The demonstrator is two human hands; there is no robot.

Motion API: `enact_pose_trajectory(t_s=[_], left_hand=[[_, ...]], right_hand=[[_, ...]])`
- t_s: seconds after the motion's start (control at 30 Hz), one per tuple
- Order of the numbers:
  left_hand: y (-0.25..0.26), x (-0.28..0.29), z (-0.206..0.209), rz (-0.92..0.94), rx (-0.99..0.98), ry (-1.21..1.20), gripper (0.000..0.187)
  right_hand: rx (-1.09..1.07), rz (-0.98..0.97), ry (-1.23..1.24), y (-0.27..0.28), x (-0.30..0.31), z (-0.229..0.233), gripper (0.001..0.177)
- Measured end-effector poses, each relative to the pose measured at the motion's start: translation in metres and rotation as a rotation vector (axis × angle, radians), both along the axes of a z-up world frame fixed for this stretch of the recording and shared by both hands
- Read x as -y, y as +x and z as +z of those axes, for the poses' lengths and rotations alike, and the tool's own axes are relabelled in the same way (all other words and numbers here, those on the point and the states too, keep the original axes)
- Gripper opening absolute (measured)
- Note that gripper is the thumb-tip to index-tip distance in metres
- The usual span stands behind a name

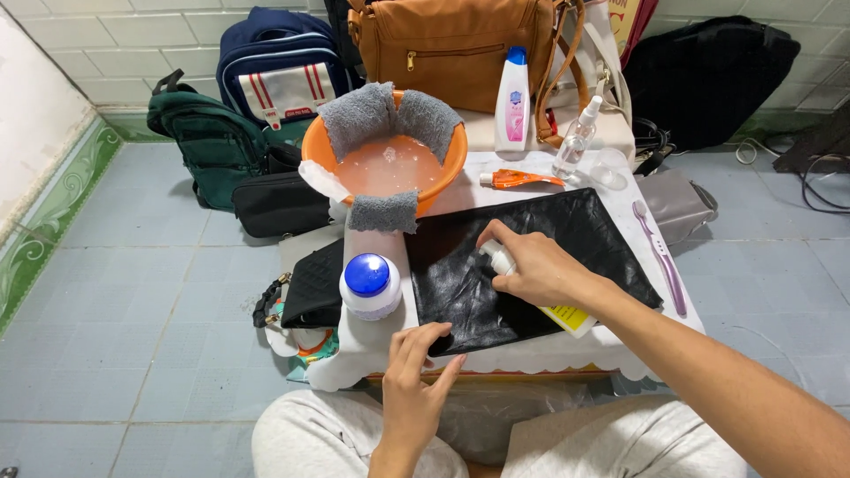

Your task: The person is cleaning and conditioning a piece of black leather using a cloth, a brush, and various cleaning products.

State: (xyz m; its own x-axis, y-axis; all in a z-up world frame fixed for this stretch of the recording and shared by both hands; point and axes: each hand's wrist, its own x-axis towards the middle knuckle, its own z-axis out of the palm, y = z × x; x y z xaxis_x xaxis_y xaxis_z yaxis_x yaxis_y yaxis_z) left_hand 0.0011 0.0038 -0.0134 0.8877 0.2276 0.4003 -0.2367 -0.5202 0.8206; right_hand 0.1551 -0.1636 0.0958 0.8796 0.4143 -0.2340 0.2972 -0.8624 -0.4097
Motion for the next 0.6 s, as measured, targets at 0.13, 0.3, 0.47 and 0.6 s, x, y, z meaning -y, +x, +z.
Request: enact_pose_trajectory(t_s=[0.13,0.3,0.47,0.6], left_hand=[[0.0000,0.0001,-0.0005,-0.003,-0.008,-0.010,0.045],[-0.0002,0.0002,-0.0012,-0.002,-0.011,-0.007,0.045],[-0.0001,0.0000,-0.0005,0.006,-0.008,0.005,0.045],[-0.0004,0.0001,0.0003,-0.003,0.000,-0.013,0.045]], right_hand=[[0.012,0.015,-0.036,0.0050,0.0026,-0.0074,0.059],[0.000,0.004,-0.027,0.0032,0.0025,-0.0019,0.061],[0.036,0.018,-0.020,0.0002,0.0025,-0.0013,0.052],[0.052,0.000,-0.004,0.0033,0.0052,-0.0048,0.052]])
